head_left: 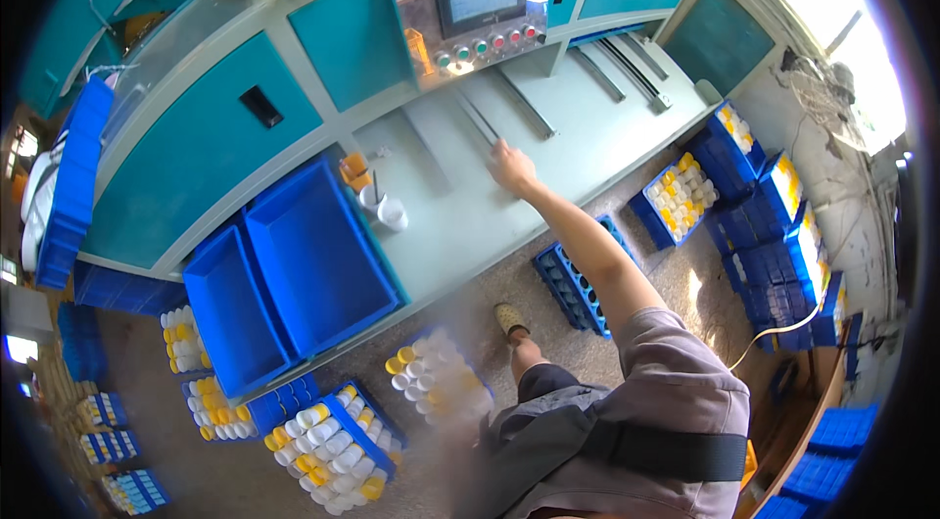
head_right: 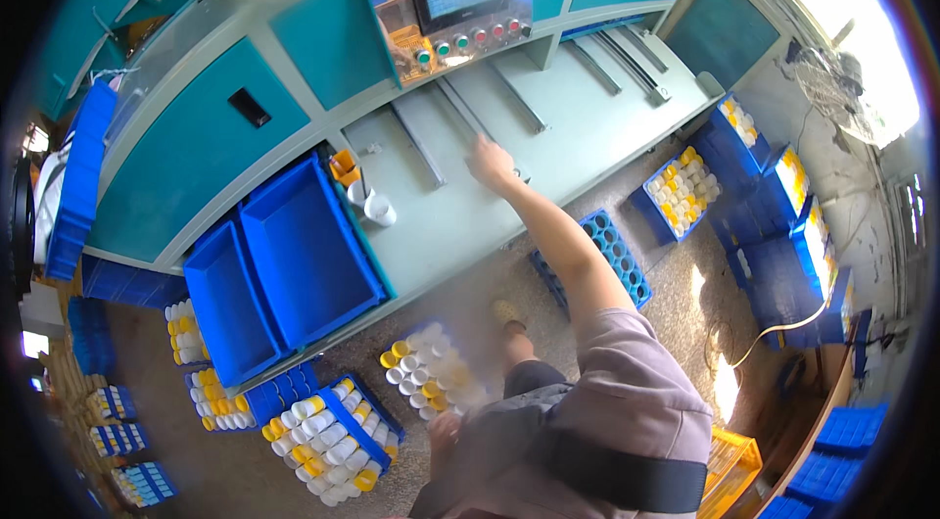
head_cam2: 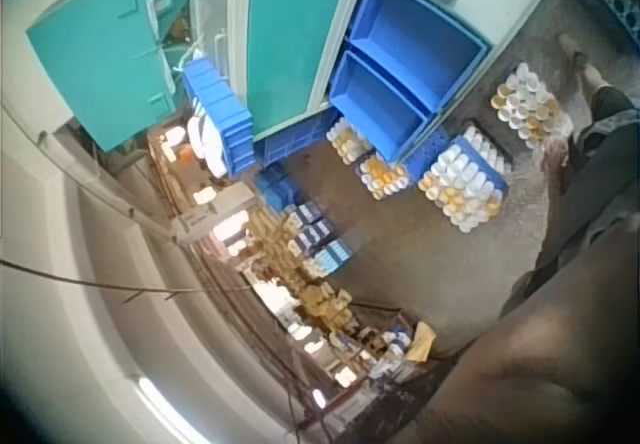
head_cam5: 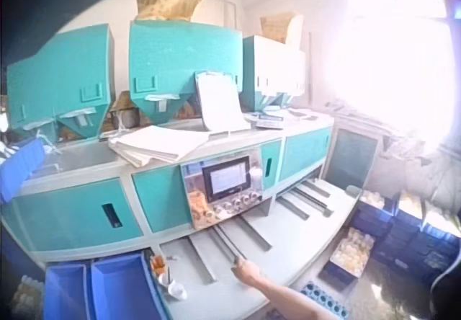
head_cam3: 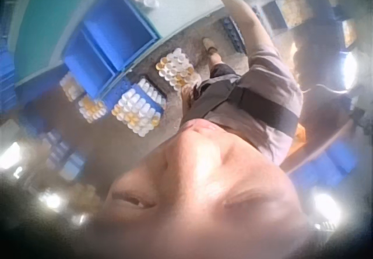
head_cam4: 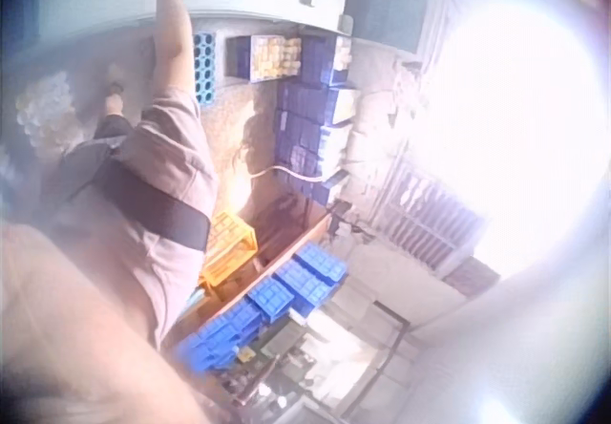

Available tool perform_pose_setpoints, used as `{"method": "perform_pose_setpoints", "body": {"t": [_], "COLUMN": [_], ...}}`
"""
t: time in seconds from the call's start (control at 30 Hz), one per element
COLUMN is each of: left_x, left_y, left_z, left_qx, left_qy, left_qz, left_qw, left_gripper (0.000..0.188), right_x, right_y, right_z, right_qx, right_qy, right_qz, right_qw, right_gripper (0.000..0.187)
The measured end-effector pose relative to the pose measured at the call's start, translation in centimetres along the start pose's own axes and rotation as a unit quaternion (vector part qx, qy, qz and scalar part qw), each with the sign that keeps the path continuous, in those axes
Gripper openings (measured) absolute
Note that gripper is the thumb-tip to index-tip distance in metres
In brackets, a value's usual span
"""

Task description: The person scoops a granular material from yellow sacks into a metal bowl, then pours it into a blue hopper. They walk to a rack of small white and yellow cups, arrange them, and place them into a blue tray. Finally, they operate a control panel with a stylus while holding a notepad.

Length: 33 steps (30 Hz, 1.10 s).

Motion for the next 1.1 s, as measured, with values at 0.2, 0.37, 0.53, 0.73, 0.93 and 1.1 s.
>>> {"method": "perform_pose_setpoints", "body": {"t": [0.2, 0.37, 0.53, 0.73, 0.93, 1.1], "left_x": [5.7, 2.6, -1.7, -2.1, 0.6, 3.8], "left_y": [10.6, 17.1, 11.4, 5.5, 4.3, 10.8], "left_z": [10.1, 4.5, -0.3, 1.2, 4.5, 7.7], "left_qx": [0.188, 0.086, -0.112, -0.077, -0.062, -0.06], "left_qy": [-0.008, 0.217, 0.273, 0.249, 0.223, 0.237], "left_qz": [0.023, 0.059, -0.137, -0.209, -0.186, -0.098], "left_qw": [0.982, 0.97, 0.946, 0.943, 0.955, 0.965], "left_gripper": [0.036, 0.037, 0.028, 0.03, 0.031, 0.033], "right_x": [14.3, 17.1, 15.0, 13.3, 16.1, 17.1], "right_y": [-4.0, -7.8, -6.4, -4.8, -6.1, -5.4], "right_z": [-5.0, -2.6, -6.1, -13.0, -14.0, -14.2], "right_qx": [-0.054, -0.048, -0.015, 0.148, 0.139, 0.167], "right_qy": [0.072, -0.021, 0.026, 0.173, 0.132, 0.113], "right_qz": [-0.04, 0.033, -0.01, -0.089, -0.094, -0.097], "right_qw": [0.995, 0.998, 0.999, 0.97, 0.977, 0.975], "right_gripper": [0.024, 0.04, 0.031, 0.049, 0.053, 0.054]}}
Point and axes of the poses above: each hand's wrist, its own x-axis towards the middle knuckle, its own z-axis out of the palm, y = z × x, the point moved 7 cm from there along x, towards the middle knuckle, and after that the axes turned 3 degrees about y, right-handed, at the moved point
